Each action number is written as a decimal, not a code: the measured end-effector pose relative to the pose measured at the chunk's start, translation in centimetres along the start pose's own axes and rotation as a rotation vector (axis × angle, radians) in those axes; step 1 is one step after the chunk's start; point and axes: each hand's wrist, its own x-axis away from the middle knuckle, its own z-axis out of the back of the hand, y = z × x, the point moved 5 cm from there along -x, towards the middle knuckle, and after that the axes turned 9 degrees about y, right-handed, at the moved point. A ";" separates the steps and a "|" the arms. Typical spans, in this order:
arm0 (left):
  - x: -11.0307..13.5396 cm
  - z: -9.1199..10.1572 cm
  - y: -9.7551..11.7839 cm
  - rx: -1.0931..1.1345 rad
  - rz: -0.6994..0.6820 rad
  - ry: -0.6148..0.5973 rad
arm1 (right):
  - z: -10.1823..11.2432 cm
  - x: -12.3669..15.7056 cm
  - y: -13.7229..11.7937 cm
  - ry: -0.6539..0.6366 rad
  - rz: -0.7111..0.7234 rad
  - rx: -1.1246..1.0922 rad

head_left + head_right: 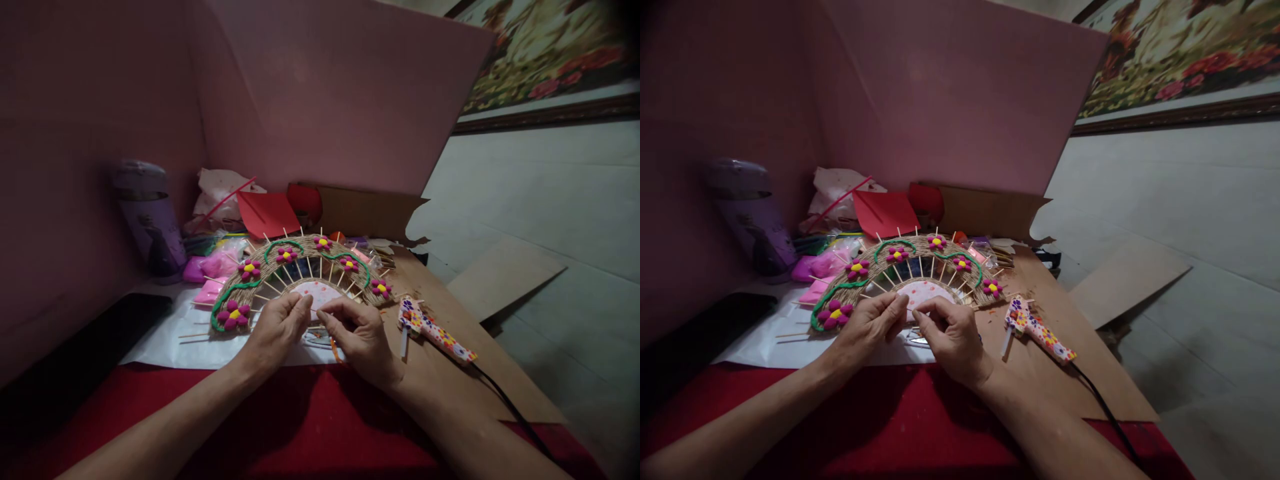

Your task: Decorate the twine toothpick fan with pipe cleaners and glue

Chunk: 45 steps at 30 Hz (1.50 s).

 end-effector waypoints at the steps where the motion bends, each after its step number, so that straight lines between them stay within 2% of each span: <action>1: 0.0 0.1 -0.1 0.014 0.004 0.006 | 0.1 0.0 0.0 0.006 -0.002 0.004; 6: -0.2 1.0 -0.8 0.039 0.059 0.085 | 0.4 -0.1 0.0 0.033 0.013 0.025; 13: 0.1 -0.2 -0.3 0.043 0.039 -0.032 | 0.0 0.1 0.1 -0.008 0.035 0.005; 19: -0.1 -0.1 -0.3 0.039 -0.021 -0.013 | -0.1 0.0 -0.2 -0.040 0.042 0.023; 23: 0.0 -0.1 -0.3 0.042 -0.013 -0.057 | 0.0 0.0 -0.2 -0.035 0.030 0.025; 28: 0.2 -0.1 0.2 -0.016 -0.018 -0.039 | 0.0 0.0 0.0 -0.017 0.032 0.026; 37: 0.0 -0.2 -0.5 0.018 0.025 -0.041 | -0.1 0.0 0.0 -0.028 -0.017 -0.027; 41: -0.3 0.1 -0.7 0.027 0.031 -0.004 | 0.0 -0.1 0.0 -0.009 -0.021 -0.030; 45: -0.7 1.2 -1.2 0.024 0.045 0.101 | 0.4 -0.2 0.1 0.020 -0.036 -0.028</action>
